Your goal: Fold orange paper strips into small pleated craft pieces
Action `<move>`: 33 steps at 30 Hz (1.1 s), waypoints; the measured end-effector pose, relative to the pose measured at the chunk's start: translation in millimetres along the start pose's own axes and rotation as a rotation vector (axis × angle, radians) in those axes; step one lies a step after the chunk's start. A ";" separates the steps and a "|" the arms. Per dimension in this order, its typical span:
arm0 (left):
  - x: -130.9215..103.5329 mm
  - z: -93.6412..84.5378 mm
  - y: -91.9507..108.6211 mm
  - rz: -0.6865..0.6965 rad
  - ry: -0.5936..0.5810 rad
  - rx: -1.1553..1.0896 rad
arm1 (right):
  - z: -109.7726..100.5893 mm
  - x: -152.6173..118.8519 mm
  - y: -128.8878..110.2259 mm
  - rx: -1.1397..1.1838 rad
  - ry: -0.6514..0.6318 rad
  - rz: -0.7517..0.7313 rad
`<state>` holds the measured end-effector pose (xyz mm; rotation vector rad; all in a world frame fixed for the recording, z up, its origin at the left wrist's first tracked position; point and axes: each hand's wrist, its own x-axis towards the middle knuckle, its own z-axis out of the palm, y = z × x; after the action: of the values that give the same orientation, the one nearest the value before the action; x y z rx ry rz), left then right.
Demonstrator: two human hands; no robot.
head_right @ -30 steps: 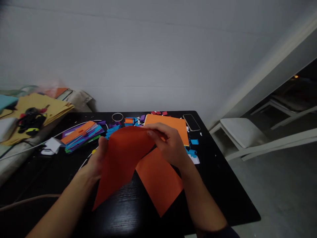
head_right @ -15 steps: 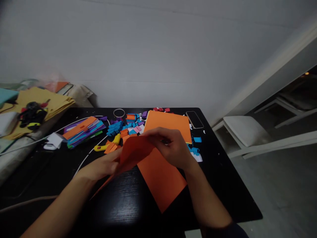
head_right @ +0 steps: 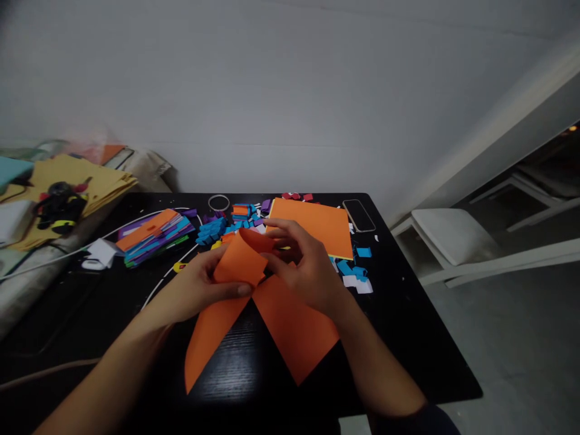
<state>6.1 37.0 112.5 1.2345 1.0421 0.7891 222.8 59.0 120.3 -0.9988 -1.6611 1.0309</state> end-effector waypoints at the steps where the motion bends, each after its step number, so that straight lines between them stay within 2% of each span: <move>1: 0.7 0.1 -0.3 0.001 0.026 -0.004 | 1.1 -0.7 -0.5 -0.031 0.068 -0.019; 3: 2.2 0.3 -0.8 0.020 0.081 -0.023 | 4.0 -3.0 -3.4 -0.080 0.224 -0.049; 4: 2.9 0.6 -1.1 0.042 0.113 -0.034 | 5.8 -4.3 -5.5 -0.069 0.262 -0.048; 5: 3.7 1.2 -1.5 0.074 0.143 -0.046 | 7.6 -5.5 -7.7 -0.026 0.248 -0.026; 10: 7.0 9.0 -7.7 0.215 0.205 -0.132 | 16.8 -8.1 -11.3 0.297 -0.141 0.201; 12: 8.3 13.1 -12.5 0.274 0.221 -0.115 | 20.0 -7.9 -9.3 0.381 -0.243 0.231; 14: 9.8 16.0 -18.5 0.325 0.207 -0.101 | 22.4 -7.7 -7.6 0.425 -0.285 0.216; 18: 13.0 16.7 -30.2 0.338 0.100 -0.174 | 24.1 -7.1 -6.4 0.396 -0.234 0.183; 24: 14.6 13.4 -27.2 0.273 0.148 -0.203 | 25.1 -5.4 -3.0 0.425 -0.163 0.188; 27: 13.2 10.8 -21.3 0.256 0.177 -0.169 | 25.7 -6.9 -3.5 0.281 -0.013 0.139; 30: 11.4 7.9 -18.2 0.251 0.215 -0.100 | 25.1 -7.9 -4.4 0.072 0.172 0.016; 33: 9.9 7.7 -17.3 0.271 0.201 -0.062 | 23.8 -5.9 -3.7 0.083 0.244 -0.039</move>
<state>15.8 40.0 93.7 1.2778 1.0141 1.1662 201.1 47.8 116.5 -0.9915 -1.4219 0.9064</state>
